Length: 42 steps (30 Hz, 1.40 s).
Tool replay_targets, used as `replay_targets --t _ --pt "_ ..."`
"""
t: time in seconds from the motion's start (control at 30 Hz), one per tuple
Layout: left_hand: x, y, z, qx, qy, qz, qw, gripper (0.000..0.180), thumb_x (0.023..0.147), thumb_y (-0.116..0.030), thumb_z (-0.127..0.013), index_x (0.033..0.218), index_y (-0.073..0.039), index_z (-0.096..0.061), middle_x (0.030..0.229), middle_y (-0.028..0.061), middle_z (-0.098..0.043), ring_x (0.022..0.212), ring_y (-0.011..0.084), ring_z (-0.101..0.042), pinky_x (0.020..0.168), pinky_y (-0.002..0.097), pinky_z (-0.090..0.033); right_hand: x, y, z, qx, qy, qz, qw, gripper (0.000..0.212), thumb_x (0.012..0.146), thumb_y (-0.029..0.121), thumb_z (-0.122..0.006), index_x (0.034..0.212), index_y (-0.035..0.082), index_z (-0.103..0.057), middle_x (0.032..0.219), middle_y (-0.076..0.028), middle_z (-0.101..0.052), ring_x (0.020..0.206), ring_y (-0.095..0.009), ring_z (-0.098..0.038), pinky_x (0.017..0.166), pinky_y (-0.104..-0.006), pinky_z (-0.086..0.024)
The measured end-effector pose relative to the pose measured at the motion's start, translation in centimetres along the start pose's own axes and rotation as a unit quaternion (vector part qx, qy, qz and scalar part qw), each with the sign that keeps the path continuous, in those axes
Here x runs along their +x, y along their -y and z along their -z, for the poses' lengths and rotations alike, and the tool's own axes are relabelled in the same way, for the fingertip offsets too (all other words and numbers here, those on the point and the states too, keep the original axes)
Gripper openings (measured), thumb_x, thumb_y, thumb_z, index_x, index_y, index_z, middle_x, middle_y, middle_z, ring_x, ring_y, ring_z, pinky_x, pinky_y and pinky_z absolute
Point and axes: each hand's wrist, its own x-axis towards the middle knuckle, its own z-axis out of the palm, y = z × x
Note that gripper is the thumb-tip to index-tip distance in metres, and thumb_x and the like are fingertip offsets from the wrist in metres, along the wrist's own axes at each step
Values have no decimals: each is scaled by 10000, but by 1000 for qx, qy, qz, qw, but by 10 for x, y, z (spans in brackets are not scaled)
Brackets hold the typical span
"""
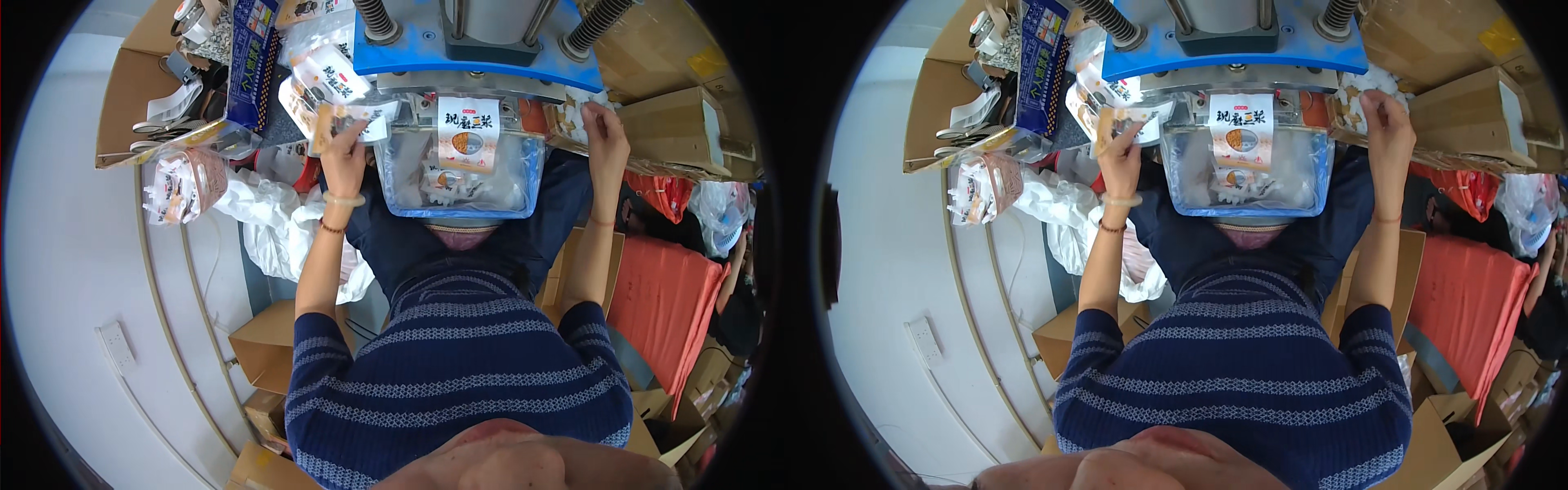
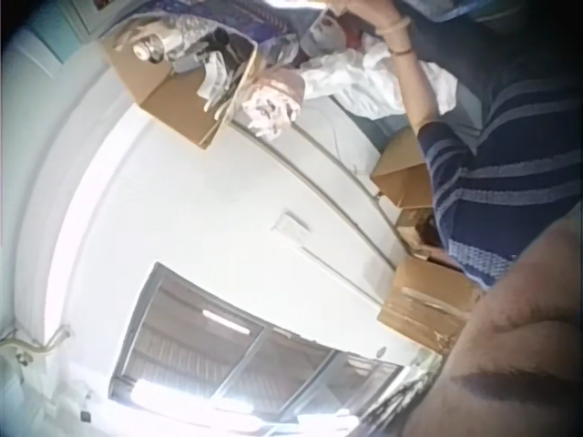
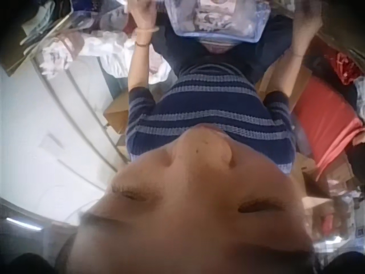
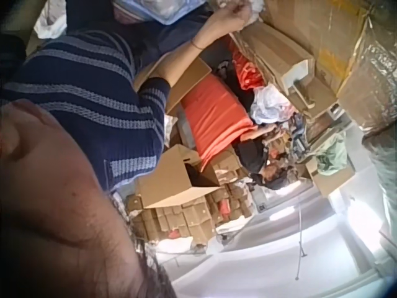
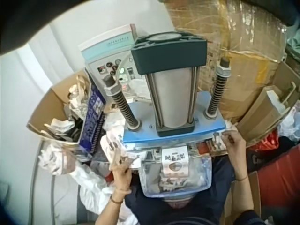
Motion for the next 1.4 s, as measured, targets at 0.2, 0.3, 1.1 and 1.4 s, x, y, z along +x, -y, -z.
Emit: replay_targets --t 0.2,0.3,1.1,1.4 --pt "3 -65 16 -374 72 246 891 256 824 62 -676 1069 16 -734 893 27 -721 738 35 -581 678 194 -478 -77 71 -30 156 222 148 951 234 887 13 -638 1112 68 -671 1081 -103 -623 1040 -252 -588 897 -320 -464" --pt "7 -87 17 -392 114 238 881 226 827 67 -684 1046 42 -730 881 0 -702 747 32 -581 672 188 -473 -70 91 -39 251 247 132 927 212 890 35 -666 1101 46 -669 1066 -90 -656 1034 -230 -614 895 -315 -479" --pt "43 -91 -61 -646 295 441 549 227 923 -100 -677 1076 68 -661 1017 117 -713 895 160 -695 799 318 -571 24 -7 -42 -263 67 139 952 263 911 171 -578 1116 33 -669 981 -215 -679 905 -396 -645 764 -485 -514" --pt "25 37 -25 75 7 -64 995 824 838 -328 -758 1458 37 -354 1510 285 -343 1433 370 -314 1162 504 -232 20 -34 -34 -139 -11 149 979 343 901 105 -612 1243 88 -606 1069 -247 -650 968 -432 -624 778 -471 -508"
